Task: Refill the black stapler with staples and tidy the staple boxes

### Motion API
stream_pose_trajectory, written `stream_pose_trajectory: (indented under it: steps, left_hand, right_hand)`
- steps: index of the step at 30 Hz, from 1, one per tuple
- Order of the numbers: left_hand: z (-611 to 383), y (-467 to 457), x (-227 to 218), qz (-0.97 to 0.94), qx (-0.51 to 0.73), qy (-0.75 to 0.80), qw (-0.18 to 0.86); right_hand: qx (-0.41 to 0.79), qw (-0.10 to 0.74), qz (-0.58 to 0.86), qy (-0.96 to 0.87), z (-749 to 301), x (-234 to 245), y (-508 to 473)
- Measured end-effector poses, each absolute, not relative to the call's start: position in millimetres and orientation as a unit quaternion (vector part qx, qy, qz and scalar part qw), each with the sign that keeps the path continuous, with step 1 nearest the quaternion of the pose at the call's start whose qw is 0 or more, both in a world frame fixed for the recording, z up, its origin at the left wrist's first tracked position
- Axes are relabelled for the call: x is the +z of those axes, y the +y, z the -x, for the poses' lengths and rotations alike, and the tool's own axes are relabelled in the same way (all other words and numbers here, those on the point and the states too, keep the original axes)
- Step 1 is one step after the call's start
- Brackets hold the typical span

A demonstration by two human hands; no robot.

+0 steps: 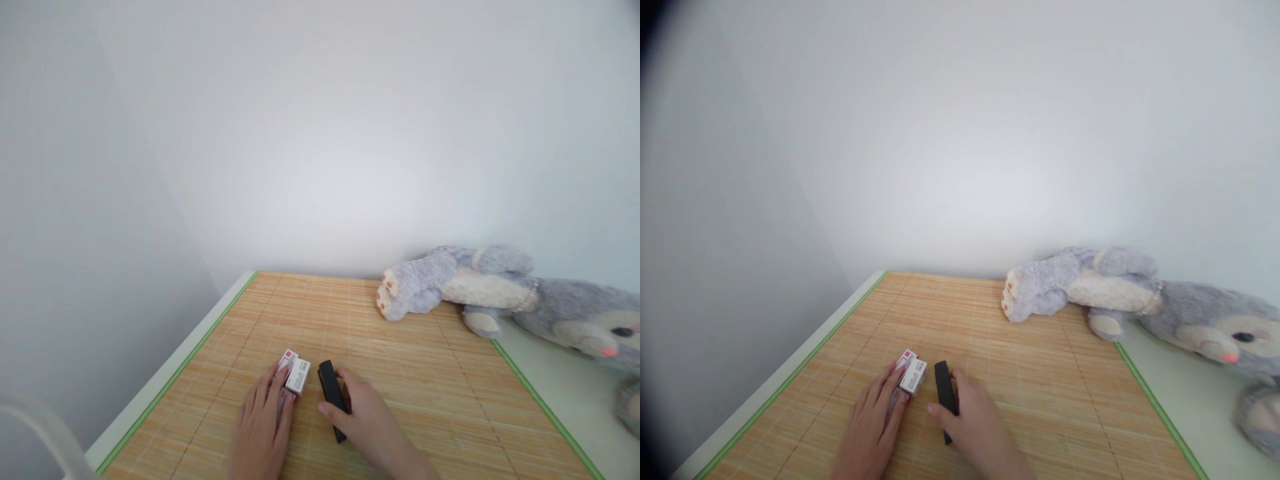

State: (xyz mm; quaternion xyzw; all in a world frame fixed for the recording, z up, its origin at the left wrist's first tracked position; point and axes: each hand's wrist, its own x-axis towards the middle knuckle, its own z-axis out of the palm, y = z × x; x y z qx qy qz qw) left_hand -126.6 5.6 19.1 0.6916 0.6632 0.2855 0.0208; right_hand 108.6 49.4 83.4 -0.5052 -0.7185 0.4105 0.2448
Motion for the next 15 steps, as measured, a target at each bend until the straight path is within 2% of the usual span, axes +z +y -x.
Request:
stream_pose_trajectory:
  steps: [2,6,15]
  left_hand:
    - [127.8,5.9,18.3,-0.694,0.294,0.656,0.029]
    - [135.2,6.9,14.7,-0.674,0.333,0.657,0.059]
    - [176.2,18.6,13.2,-0.611,0.368,0.700,0.044]
  right_hand:
    - [0.459,0.277,0.472,-0.700,-89.0,80.5,43.4]
    - [0.513,0.277,0.428,-0.691,-60.5,78.9,35.4]
    - [0.348,0.223,0.465,-0.783,-19.0,76.4,42.3]
